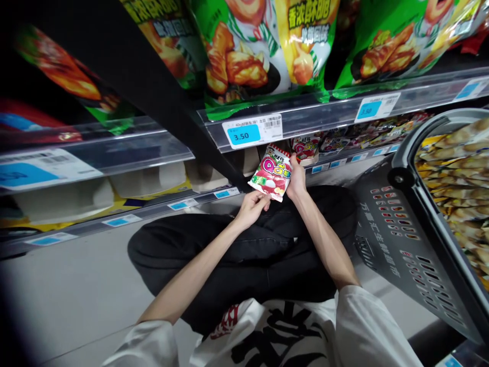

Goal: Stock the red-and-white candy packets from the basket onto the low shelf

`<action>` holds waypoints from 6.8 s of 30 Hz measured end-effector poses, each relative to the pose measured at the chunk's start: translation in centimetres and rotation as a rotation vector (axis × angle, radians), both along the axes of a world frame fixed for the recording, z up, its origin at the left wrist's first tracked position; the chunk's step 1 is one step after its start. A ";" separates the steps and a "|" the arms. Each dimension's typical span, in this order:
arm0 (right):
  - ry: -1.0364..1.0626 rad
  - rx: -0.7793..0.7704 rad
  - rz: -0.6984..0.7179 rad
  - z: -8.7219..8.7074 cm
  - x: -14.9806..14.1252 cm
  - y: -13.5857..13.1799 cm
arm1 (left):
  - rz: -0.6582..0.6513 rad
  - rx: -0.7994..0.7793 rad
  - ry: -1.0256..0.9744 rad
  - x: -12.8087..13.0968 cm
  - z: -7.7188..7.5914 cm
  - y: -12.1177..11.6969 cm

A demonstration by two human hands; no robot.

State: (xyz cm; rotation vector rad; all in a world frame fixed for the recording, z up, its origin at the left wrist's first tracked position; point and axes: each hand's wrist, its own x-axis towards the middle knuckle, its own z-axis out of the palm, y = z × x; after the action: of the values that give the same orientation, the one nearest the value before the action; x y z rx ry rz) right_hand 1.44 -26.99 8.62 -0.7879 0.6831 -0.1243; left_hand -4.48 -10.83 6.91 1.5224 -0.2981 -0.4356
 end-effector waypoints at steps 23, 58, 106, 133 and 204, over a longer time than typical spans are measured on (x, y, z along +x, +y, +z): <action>-0.006 0.073 0.011 -0.2 -0.6 1.1 | -0.146 0.050 0.105 -0.3 -1.9 0.1; 0.012 -0.080 0.111 -0.4 -1.0 1.1 | -0.278 0.021 0.119 -0.1 -0.5 0.2; 0.004 -0.122 0.130 -0.4 -0.9 1.2 | -0.261 0.073 0.099 -0.2 -0.8 0.1; 0.034 0.105 0.145 -1.6 0.5 -0.5 | 0.360 0.134 -0.523 -0.8 -2.0 -0.1; -0.393 -0.569 0.263 0.7 -1.1 0.5 | -0.240 -0.143 0.430 -1.0 -0.9 0.0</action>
State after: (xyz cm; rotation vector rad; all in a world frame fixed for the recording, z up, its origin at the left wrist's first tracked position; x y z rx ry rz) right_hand 0.39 -26.48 9.30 -1.3480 0.1581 -0.2315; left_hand -5.47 -10.84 6.03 1.2210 -0.1685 -0.8969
